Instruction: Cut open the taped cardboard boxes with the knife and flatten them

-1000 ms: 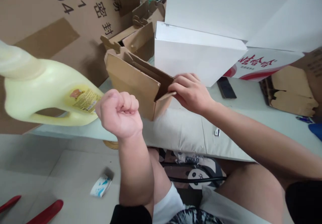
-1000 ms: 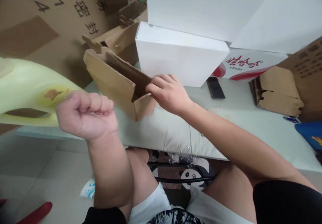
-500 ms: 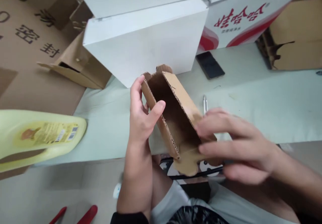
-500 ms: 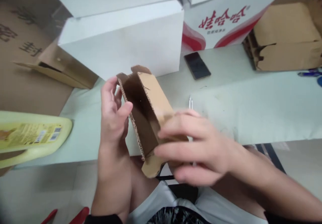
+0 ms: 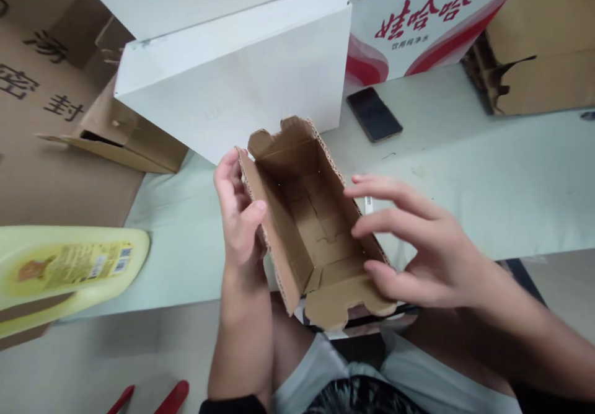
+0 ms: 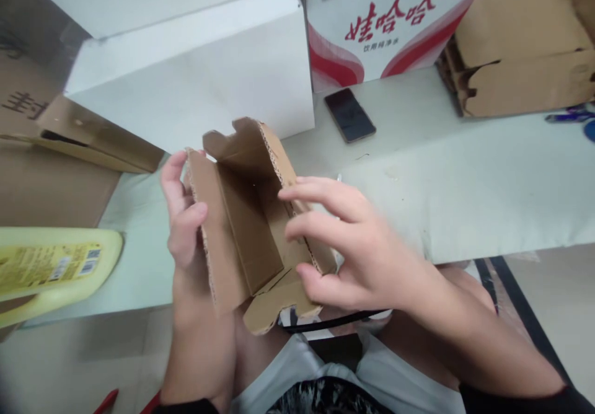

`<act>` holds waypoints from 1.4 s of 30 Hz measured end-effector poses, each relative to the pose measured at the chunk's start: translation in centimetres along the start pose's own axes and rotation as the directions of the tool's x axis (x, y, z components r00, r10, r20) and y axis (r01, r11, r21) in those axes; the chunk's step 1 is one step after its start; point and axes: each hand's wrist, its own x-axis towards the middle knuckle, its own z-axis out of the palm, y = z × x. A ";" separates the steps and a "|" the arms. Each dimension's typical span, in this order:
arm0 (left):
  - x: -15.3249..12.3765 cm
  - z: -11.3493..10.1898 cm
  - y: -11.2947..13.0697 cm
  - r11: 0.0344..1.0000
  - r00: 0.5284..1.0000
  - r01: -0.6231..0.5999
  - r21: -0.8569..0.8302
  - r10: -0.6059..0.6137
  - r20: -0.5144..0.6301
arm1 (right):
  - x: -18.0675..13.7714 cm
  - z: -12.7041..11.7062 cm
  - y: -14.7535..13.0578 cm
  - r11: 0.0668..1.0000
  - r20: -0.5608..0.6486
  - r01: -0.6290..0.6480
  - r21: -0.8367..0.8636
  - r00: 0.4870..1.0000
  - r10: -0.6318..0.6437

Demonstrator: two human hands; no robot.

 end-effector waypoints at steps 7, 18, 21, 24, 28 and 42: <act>-0.4 -0.4 -1.1 0.875 0.985 -0.102 0.474 0.021 0.173 | 0.2 1.3 0.9 0.998 0.309 0.029 0.051 0.950 -0.043; 0.0 -0.4 -1.2 0.738 0.968 -0.173 0.652 0.007 0.249 | 0.5 2.1 1.4 0.999 0.136 0.018 -0.044 0.991 -0.012; -0.1 -0.4 -1.4 0.736 0.964 -0.199 0.647 0.027 0.266 | 0.7 1.9 1.4 0.998 0.178 0.036 -0.043 0.984 -0.028; -0.1 -0.5 -1.6 0.739 0.963 -0.195 0.645 0.019 0.270 | 0.6 1.7 1.7 1.000 0.136 0.028 0.015 0.990 -0.029; -0.1 -0.5 -1.8 0.743 0.963 -0.207 0.637 0.040 0.267 | 0.1 1.3 2.4 0.995 -0.063 -0.098 -0.009 0.993 0.098; -0.1 -0.4 -1.6 0.740 0.965 -0.197 0.643 0.030 0.261 | 0.7 1.0 1.8 0.996 0.101 0.043 0.081 0.994 -0.051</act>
